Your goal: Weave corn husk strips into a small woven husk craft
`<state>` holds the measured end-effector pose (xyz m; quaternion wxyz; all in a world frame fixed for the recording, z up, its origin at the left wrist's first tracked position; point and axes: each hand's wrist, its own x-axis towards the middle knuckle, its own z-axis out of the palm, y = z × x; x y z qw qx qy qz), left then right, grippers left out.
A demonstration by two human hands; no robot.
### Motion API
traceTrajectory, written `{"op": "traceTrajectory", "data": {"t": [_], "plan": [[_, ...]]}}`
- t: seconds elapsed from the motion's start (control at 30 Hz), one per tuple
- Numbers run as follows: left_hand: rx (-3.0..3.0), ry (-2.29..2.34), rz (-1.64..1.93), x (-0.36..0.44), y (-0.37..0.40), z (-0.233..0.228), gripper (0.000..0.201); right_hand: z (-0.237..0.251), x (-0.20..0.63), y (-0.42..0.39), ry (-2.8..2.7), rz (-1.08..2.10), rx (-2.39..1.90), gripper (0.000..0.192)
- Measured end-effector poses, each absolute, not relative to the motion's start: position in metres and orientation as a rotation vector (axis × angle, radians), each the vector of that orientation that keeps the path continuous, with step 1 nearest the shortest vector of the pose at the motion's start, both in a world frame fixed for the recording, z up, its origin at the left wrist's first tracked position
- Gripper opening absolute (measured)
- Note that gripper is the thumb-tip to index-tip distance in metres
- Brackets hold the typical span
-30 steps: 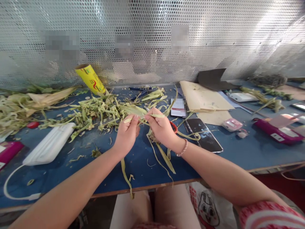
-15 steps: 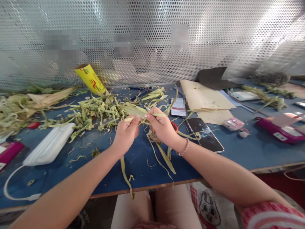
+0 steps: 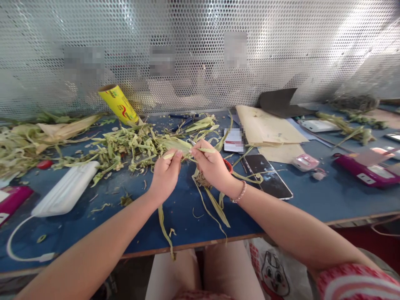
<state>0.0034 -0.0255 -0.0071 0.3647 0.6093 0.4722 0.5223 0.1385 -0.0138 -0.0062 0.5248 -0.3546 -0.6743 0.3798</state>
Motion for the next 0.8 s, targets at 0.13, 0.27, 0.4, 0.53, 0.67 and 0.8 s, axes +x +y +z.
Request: {"op": "traceTrajectory", "data": {"t": [0.13, 0.27, 0.4, 0.53, 0.67, 0.8], "plan": [[1.613, 1.124, 1.284, -0.003, -0.022, -0.006, 0.038, -0.005, 0.141, -0.012, -1.676, 0.909, -0.887, 0.018], [1.659, 1.15, 1.187, -0.003, -0.023, 0.0, 0.029, -0.006, 0.143, -0.007, -1.699, 1.052, -0.884, 0.022], [1.743, 1.254, 1.154, -0.003, -0.024, 0.007, 0.024, -0.003, 0.147, -0.004, -1.774, 1.183, -0.836, 0.026], [1.815, 1.346, 1.106, -0.005, -0.022, 0.007, 0.021, 0.002, 0.15, -0.001, -1.869, 1.191, -0.858, 0.012], [1.93, 1.358, 1.078, -0.006, -0.021, 0.007, 0.024, 0.002, 0.152, 0.0, -2.004, 0.985, -0.917, 0.015], [1.861, 1.268, 1.081, -0.007, -0.019, 0.006, 0.026, -0.001, 0.151, -0.001, -2.034, 0.818, -0.941, 0.012]]}}
